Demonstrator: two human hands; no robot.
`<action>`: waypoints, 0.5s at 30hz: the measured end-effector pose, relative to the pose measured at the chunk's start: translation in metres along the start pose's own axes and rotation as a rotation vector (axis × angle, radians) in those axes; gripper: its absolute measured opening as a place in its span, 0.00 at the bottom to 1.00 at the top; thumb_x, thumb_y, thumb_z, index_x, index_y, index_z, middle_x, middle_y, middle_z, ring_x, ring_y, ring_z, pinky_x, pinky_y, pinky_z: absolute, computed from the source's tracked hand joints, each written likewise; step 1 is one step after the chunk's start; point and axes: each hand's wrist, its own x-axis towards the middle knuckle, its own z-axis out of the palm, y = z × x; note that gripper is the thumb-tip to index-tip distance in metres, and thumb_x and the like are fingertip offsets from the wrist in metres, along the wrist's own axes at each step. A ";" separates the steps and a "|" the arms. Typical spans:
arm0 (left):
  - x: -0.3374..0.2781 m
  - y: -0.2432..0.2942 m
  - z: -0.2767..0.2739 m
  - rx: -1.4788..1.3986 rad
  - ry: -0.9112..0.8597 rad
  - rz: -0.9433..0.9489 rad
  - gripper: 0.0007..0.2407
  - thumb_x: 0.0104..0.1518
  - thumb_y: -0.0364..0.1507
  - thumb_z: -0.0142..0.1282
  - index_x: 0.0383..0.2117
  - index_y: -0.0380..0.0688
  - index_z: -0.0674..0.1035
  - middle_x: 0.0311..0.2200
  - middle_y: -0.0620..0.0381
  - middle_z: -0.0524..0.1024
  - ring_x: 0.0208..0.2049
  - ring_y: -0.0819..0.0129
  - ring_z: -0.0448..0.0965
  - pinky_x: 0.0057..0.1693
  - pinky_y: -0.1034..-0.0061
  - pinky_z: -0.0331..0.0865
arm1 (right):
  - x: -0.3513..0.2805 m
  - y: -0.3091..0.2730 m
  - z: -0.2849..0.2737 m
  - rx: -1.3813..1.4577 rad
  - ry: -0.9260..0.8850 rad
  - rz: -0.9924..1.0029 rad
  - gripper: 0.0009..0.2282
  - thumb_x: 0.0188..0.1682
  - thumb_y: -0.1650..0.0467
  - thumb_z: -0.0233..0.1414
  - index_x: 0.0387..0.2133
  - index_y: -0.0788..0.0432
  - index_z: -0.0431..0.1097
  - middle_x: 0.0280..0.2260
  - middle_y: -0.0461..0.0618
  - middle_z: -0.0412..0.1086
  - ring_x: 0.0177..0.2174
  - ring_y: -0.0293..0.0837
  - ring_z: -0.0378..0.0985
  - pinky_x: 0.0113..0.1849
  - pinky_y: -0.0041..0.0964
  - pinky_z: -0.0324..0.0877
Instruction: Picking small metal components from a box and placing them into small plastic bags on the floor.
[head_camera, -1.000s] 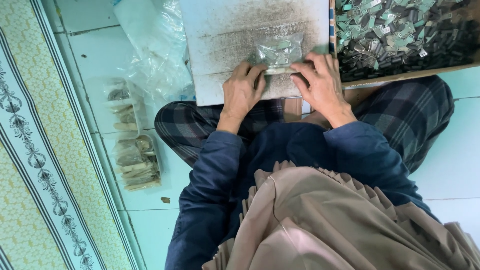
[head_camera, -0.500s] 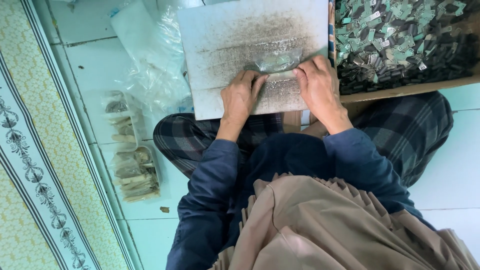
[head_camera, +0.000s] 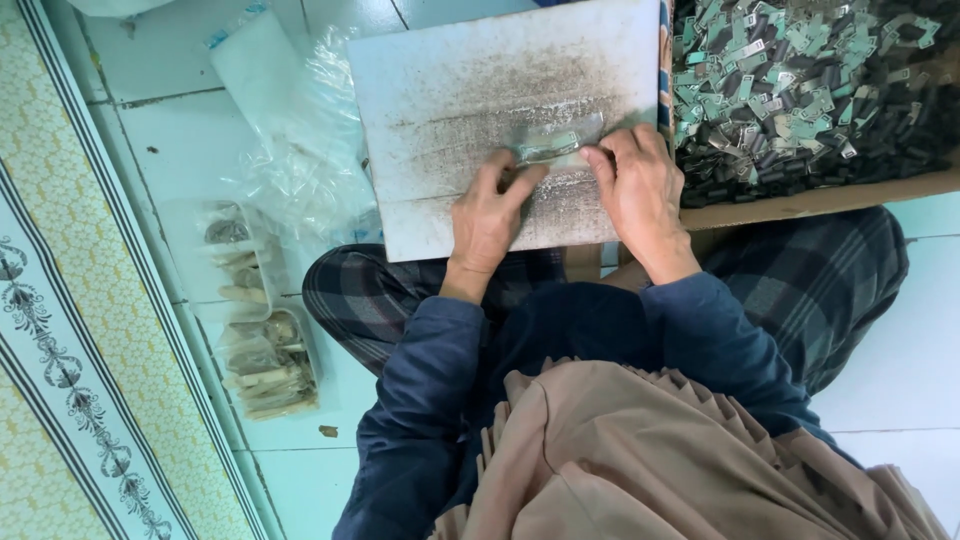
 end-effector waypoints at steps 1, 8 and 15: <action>-0.001 -0.001 0.002 0.079 0.022 0.102 0.09 0.68 0.35 0.51 0.48 0.76 0.75 0.42 0.69 0.69 0.36 0.73 0.80 0.36 0.79 0.79 | 0.001 0.000 0.000 0.002 0.000 0.011 0.13 0.58 0.56 0.57 0.35 0.51 0.72 0.32 0.43 0.61 0.37 0.52 0.75 0.31 0.45 0.73; 0.002 0.001 0.003 0.244 0.062 0.204 0.10 0.68 0.31 0.50 0.48 0.74 0.76 0.41 0.66 0.71 0.32 0.74 0.76 0.33 0.83 0.75 | 0.033 -0.008 -0.031 0.198 -0.088 0.062 0.17 0.50 0.63 0.64 0.49 0.55 0.69 0.37 0.53 0.65 0.39 0.59 0.78 0.34 0.52 0.75; 0.006 0.004 -0.010 0.189 -0.109 0.224 0.22 0.60 0.17 0.54 0.55 0.65 0.75 0.44 0.57 0.72 0.30 0.67 0.74 0.26 0.77 0.71 | 0.158 0.003 -0.037 0.274 -0.024 -0.131 0.07 0.58 0.77 0.56 0.48 0.65 0.73 0.42 0.61 0.67 0.35 0.56 0.74 0.36 0.49 0.71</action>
